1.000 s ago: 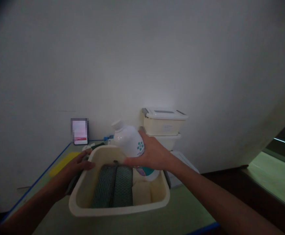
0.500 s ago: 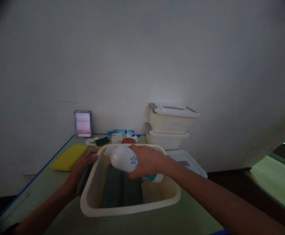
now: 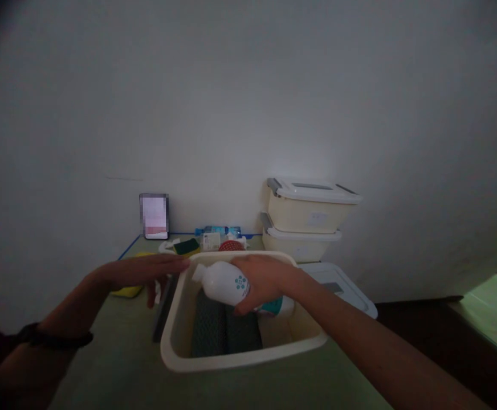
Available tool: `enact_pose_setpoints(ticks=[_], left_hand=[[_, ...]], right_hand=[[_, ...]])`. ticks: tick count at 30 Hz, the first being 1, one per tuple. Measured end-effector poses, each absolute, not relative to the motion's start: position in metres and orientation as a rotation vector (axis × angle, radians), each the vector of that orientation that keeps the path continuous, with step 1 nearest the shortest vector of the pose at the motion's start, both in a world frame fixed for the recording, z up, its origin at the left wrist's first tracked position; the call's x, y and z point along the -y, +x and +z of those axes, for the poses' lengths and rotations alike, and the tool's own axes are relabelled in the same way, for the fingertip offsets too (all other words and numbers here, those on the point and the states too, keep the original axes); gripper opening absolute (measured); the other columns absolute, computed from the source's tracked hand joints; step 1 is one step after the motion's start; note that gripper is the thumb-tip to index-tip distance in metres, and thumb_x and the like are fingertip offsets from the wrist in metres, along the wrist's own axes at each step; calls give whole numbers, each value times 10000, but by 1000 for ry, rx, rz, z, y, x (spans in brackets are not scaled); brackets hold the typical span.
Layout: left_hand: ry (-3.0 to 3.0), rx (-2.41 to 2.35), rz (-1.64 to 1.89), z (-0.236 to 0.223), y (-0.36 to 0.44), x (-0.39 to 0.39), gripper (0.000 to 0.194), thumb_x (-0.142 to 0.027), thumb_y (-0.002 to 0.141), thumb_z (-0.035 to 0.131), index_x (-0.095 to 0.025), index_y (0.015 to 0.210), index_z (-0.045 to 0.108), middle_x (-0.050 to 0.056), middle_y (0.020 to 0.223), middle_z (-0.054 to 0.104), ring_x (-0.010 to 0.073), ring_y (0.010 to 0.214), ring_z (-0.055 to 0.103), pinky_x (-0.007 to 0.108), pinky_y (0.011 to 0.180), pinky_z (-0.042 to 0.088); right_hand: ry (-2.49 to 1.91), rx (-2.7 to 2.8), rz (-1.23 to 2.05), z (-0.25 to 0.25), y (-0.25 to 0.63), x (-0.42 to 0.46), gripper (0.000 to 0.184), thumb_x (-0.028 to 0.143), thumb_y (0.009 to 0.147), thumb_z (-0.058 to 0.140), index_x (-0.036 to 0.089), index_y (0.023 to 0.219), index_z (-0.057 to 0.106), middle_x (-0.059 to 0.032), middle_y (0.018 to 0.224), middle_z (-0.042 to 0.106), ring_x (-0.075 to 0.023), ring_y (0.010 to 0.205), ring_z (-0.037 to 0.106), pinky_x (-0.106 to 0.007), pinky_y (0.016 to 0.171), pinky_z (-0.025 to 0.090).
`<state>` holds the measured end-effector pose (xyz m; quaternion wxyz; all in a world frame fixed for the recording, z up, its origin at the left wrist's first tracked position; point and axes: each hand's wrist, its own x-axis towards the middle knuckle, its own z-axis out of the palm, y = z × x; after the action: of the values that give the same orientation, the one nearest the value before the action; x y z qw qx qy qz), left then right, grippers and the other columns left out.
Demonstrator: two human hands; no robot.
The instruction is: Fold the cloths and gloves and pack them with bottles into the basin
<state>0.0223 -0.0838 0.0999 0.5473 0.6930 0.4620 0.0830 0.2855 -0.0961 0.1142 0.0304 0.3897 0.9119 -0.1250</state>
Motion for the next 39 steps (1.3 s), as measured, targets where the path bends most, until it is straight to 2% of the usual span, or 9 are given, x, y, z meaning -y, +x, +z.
enact_pose_setpoints(ticks=[2,5,8,12,19,28,34,39], left_hand=[[1823,-1134,161,114,26,75,513,-604,762,538,-150,999,566,58,830,626,211,710,632,259,500,493],[1976,-1124,314,121,31,66,491,-553,808,506,-139,1070,547,84,936,626,213,814,618,273,605,524],[2041,-1070,272,114,33,63,496,-517,839,478,-125,1135,545,85,951,630,189,784,603,273,649,513],[2188,-1067,108,109,35,64,479,-500,884,405,-121,1067,633,61,839,650,167,689,577,253,615,455],[2400,-1084,152,108,46,69,439,-406,921,349,-134,1098,645,72,959,700,195,807,610,258,667,462],[2439,-1088,154,105,47,70,407,-364,921,349,-139,1132,615,100,1096,688,217,937,627,294,788,474],[2393,-1132,141,106,51,73,422,-348,908,352,-126,1172,595,125,1139,673,253,988,624,331,837,468],[2390,-1146,128,104,51,73,424,-352,914,335,-136,1208,551,127,1227,626,246,1100,574,326,922,429]], right_hand=[[1178,-2811,-381,111,285,98,761,513,550,736,154,1194,546,-142,1140,638,-311,1008,604,-416,844,464],[1170,-2819,-379,111,284,100,759,526,543,736,164,1185,550,-136,1123,645,-300,969,617,-403,815,469],[1155,-2815,-351,114,284,101,753,541,544,728,170,1177,555,-129,1100,654,-294,932,627,-389,772,474],[1131,-2779,-315,114,283,101,758,548,548,717,177,1188,552,-126,1084,665,-297,906,637,-382,727,480],[1134,-2731,-160,94,275,99,717,557,558,700,112,1110,593,-171,1023,684,-334,856,658,-417,724,495],[1068,-2744,-10,82,277,99,844,704,583,630,104,1174,566,-181,1095,660,-336,918,641,-431,821,469],[1057,-2753,-33,77,276,100,824,632,583,669,96,1197,547,-186,1074,666,-340,895,647,-431,785,483],[1041,-2780,-30,73,277,99,811,597,602,667,70,1201,528,-193,1067,662,-331,883,648,-426,781,488]])
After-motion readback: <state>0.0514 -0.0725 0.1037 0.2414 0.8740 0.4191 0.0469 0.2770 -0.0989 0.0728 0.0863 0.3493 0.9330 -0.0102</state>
